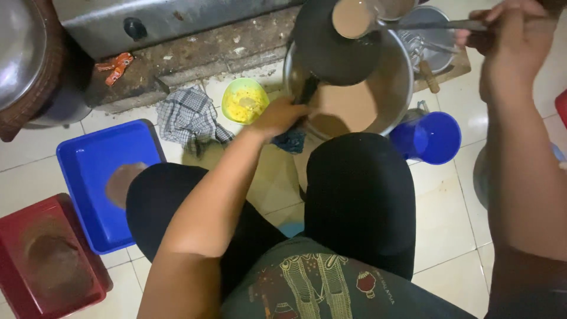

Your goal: Making and stacking thin crepes using a frying pan and batter.

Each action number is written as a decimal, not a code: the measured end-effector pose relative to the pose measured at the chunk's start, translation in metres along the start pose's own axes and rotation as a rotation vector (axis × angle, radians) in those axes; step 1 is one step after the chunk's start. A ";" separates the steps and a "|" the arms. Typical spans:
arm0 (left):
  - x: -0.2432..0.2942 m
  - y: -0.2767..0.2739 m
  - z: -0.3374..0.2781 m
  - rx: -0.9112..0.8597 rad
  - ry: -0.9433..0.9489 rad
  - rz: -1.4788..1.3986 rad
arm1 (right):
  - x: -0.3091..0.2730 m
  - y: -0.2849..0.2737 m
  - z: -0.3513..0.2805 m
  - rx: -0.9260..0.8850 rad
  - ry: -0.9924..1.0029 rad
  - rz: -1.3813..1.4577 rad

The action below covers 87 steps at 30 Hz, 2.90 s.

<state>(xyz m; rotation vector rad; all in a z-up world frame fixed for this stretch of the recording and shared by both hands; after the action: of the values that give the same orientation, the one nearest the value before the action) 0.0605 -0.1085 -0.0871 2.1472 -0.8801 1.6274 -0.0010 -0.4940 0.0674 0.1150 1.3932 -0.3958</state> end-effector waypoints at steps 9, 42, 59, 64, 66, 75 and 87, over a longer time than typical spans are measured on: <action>0.019 0.004 0.011 -0.002 0.091 -0.190 | -0.045 0.057 -0.014 -0.263 -0.449 -0.453; -0.012 0.014 0.002 -0.105 0.176 -0.309 | -0.030 0.003 -0.062 0.116 -0.242 -0.034; 0.010 -0.040 -0.071 -0.002 -0.180 -0.031 | 0.144 -0.034 -0.111 0.298 0.037 0.307; 0.007 -0.050 -0.088 -0.026 -0.287 -0.308 | 0.169 -0.034 -0.117 0.294 -0.009 0.256; -0.002 -0.055 -0.094 -0.023 -0.445 -0.306 | 0.173 -0.034 -0.117 0.316 0.072 0.277; -0.073 -0.008 -0.066 -0.172 -0.042 -0.422 | 0.184 -0.037 -0.118 0.343 0.031 0.236; -0.063 -0.042 -0.075 0.026 0.123 -0.293 | 0.191 -0.023 -0.128 0.410 0.122 0.313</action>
<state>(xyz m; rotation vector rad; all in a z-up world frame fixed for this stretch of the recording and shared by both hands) 0.0204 -0.0149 -0.1179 2.0527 -0.4836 1.6057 -0.1050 -0.5150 -0.1384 0.6941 1.3698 -0.4125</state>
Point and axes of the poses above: each hand's wrist, its own z-axis towards the middle knuckle, its own y-axis out of the palm, x = y × z, the point moved 3 cm from there along z, towards the middle knuckle, and after that the axes turned 7 degrees about y, right-handed, at the moved point
